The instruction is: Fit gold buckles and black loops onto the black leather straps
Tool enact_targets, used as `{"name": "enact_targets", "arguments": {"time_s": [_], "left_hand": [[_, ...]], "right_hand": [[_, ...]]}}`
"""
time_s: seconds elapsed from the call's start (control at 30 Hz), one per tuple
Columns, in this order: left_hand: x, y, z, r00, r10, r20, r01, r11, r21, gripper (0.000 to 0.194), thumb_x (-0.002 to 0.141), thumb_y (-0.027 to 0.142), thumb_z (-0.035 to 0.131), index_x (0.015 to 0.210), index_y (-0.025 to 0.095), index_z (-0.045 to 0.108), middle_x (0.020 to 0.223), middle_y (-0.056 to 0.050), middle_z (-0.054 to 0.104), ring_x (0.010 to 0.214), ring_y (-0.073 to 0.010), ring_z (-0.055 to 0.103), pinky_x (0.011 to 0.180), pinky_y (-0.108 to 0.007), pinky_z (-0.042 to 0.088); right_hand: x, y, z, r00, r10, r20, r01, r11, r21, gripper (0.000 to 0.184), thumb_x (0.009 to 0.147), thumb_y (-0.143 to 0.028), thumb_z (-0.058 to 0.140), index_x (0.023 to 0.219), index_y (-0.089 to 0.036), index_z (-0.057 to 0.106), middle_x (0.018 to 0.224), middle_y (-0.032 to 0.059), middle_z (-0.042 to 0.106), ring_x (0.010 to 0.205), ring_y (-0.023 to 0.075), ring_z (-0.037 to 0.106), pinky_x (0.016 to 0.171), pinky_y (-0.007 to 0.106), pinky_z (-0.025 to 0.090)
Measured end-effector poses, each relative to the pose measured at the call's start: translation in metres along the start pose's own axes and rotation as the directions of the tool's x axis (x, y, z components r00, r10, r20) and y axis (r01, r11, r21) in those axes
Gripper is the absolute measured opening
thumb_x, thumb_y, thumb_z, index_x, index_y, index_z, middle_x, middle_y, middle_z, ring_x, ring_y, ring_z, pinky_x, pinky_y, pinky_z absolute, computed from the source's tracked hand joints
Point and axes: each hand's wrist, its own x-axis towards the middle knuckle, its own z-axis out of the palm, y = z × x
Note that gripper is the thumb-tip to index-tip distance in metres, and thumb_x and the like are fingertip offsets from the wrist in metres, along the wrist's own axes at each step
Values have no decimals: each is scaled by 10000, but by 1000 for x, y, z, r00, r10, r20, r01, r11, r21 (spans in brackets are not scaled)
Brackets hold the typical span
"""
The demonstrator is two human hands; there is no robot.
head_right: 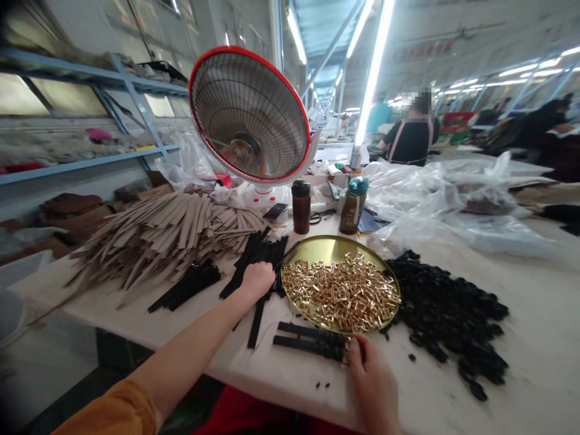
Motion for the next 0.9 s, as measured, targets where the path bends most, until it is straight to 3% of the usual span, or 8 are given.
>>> {"name": "enact_targets", "arguments": {"time_s": [0.2, 0.3, 0.4, 0.47, 0.53, 0.63, 0.77, 0.9], "left_hand": [[-37, -3, -40, 993, 38, -114, -48, 996, -81, 243, 845, 217, 352, 900, 117, 567, 909, -110, 597, 838, -188, 578, 724, -271, 422], [-74, 6, -73, 955, 126, -268, -194, 949, -248, 222, 834, 281, 378, 926, 154, 537, 890, -63, 588, 808, -160, 555, 750, -256, 412], [-113, 17, -101, 944, 150, -294, -284, 821, -496, 226, 781, 388, 463, 865, 192, 538, 707, 3, 565, 638, -136, 525, 616, -233, 419], [-132, 27, -108, 965, 145, -221, -257, 704, -662, 229, 773, 403, 465, 839, 194, 532, 634, 21, 543, 569, -122, 497, 554, -220, 404], [-144, 40, -102, 979, 148, -143, -202, 563, -802, 228, 781, 395, 450, 833, 187, 529, 644, 17, 552, 584, -121, 500, 554, -218, 406], [-150, 59, -75, 960, 281, 6, -111, 401, -909, 211, 779, 367, 461, 812, 174, 539, 712, 0, 577, 659, -131, 525, 604, -227, 425], [-147, 73, -39, 904, 328, 275, 180, 292, -939, 241, 788, 408, 427, 803, 173, 481, 608, 28, 533, 511, -103, 490, 491, -212, 401], [-144, 79, -23, 776, 353, 523, 509, 139, -849, 279, 791, 447, 402, 829, 172, 425, 512, 72, 469, 355, -45, 352, 365, -154, 257]], "right_hand": [[-4, -7, -1, 976, -133, -170, 149, 985, 90, 321, 825, -414, 385, 956, -164, 539, 853, 81, 584, 702, 205, 543, 667, 364, 440], [-12, -26, -18, 924, -246, -291, 278, 958, 71, 350, 817, -383, 429, 1079, -159, 485, 1056, 124, 501, 667, 164, 500, 694, 368, 446], [-30, -60, -39, 909, -385, -162, 396, 917, 40, 433, 782, -363, 516, 1171, -190, 435, 1181, 134, 445, 695, 155, 504, 735, 358, 434], [-48, -83, -46, 891, -454, 7, 453, 890, 59, 299, 786, -323, 517, 1060, -202, 522, 1050, 89, 537, 688, 155, 508, 715, 332, 422], [-68, -99, -44, 872, -466, 150, 449, 883, 137, 147, 822, -262, 449, 826, -200, 582, 788, 30, 580, 671, 153, 511, 641, 283, 403], [-91, -103, -34, 902, -346, 259, 263, 914, 308, 238, 842, -233, 389, 652, -186, 526, 596, -17, 524, 575, 121, 482, 518, 223, 360], [-81, -67, -38, 914, -234, 331, 145, 952, 270, 237, 824, -253, 414, 624, -183, 521, 580, -26, 536, 562, 116, 483, 515, 214, 361], [-33, 6, -78, 999, -39, 2, 39, 999, -25, 224, 805, -346, 424, 759, -187, 575, 649, 7, 590, 616, 156, 539, 583, 257, 418]]}}
